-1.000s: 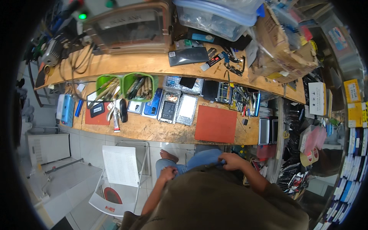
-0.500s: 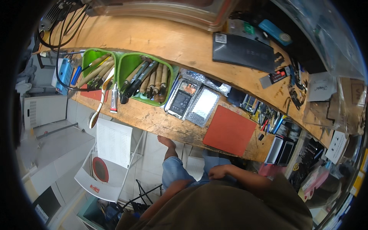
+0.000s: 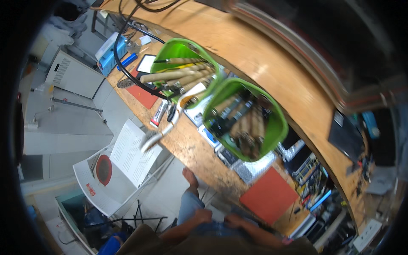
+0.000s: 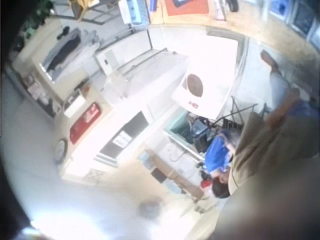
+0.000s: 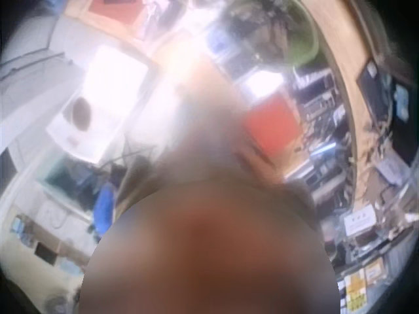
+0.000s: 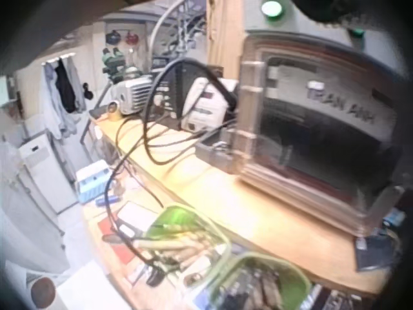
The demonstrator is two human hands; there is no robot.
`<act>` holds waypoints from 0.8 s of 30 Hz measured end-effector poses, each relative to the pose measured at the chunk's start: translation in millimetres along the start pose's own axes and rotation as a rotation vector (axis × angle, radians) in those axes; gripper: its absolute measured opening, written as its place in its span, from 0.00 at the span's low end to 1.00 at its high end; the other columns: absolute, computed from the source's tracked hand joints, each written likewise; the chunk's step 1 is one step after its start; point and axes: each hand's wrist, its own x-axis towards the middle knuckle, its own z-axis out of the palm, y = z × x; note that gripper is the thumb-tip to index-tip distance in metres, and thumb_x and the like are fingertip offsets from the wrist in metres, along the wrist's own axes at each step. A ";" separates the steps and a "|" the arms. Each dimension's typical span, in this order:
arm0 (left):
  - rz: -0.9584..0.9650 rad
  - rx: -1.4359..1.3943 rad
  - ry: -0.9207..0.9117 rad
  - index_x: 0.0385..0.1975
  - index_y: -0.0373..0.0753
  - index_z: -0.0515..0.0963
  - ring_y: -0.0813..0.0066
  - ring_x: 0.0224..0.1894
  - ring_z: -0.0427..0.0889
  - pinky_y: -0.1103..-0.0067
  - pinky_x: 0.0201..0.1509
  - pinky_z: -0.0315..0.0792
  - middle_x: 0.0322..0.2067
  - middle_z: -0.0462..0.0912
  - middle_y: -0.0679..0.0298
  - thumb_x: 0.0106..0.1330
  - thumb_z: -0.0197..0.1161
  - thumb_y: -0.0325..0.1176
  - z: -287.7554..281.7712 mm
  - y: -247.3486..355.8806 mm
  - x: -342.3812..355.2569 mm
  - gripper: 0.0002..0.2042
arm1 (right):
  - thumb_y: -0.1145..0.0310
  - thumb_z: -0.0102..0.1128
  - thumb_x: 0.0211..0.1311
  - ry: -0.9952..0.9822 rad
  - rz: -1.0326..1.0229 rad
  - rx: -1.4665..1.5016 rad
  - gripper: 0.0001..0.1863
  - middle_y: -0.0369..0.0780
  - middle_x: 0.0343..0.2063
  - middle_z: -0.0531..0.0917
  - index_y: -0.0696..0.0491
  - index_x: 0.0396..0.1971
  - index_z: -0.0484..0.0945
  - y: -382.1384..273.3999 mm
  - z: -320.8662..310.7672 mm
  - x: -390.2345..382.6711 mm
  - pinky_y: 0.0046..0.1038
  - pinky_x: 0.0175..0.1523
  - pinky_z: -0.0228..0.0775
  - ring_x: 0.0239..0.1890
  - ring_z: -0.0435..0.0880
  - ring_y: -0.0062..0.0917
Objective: The person retrieves a plastic container from a shelf, opens it, and sorts small electronic components from labeled bags. They then move to a glass display case and handle several black phone back covers, inspecting and arranging them.
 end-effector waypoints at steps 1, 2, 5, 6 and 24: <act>-0.005 -0.059 -0.025 0.42 0.42 0.88 0.56 0.54 0.86 0.58 0.46 0.82 0.49 0.87 0.53 0.68 0.60 0.37 6.0 -0.6 27.2 0.12 | 0.57 0.61 0.67 -0.050 0.011 0.023 0.15 0.49 0.36 0.88 0.53 0.39 0.86 12.0 8.5 -2.3 0.44 0.51 0.78 0.41 0.88 0.45; -0.005 -0.108 -0.044 0.42 0.42 0.88 0.56 0.54 0.86 0.58 0.46 0.81 0.49 0.88 0.53 0.68 0.59 0.36 15.2 1.1 50.9 0.12 | 0.56 0.61 0.69 -0.008 -0.007 0.068 0.15 0.49 0.37 0.88 0.53 0.40 0.86 24.3 14.3 -1.8 0.43 0.51 0.78 0.42 0.88 0.44; 0.181 0.218 0.123 0.50 0.40 0.86 0.56 0.60 0.85 0.59 0.53 0.81 0.55 0.87 0.58 0.71 0.58 0.33 41.8 17.0 112.1 0.14 | 0.54 0.60 0.73 0.102 0.060 0.316 0.17 0.49 0.40 0.88 0.54 0.44 0.85 53.7 28.3 -1.2 0.41 0.53 0.77 0.44 0.87 0.41; 0.262 0.287 -0.038 0.51 0.44 0.87 0.55 0.62 0.83 0.57 0.64 0.75 0.57 0.86 0.53 0.73 0.54 0.38 51.7 23.2 121.6 0.16 | 0.53 0.60 0.74 0.168 0.081 0.418 0.18 0.49 0.41 0.88 0.53 0.45 0.85 63.6 28.8 -1.1 0.41 0.54 0.77 0.45 0.87 0.41; 0.440 0.334 -0.373 0.48 0.40 0.89 0.54 0.55 0.87 0.64 0.58 0.78 0.53 0.88 0.49 0.62 0.65 0.46 48.3 -9.6 237.5 0.20 | 0.56 0.60 0.70 0.901 0.211 0.162 0.15 0.47 0.35 0.88 0.53 0.42 0.84 144.6 23.9 96.1 0.44 0.51 0.78 0.41 0.89 0.41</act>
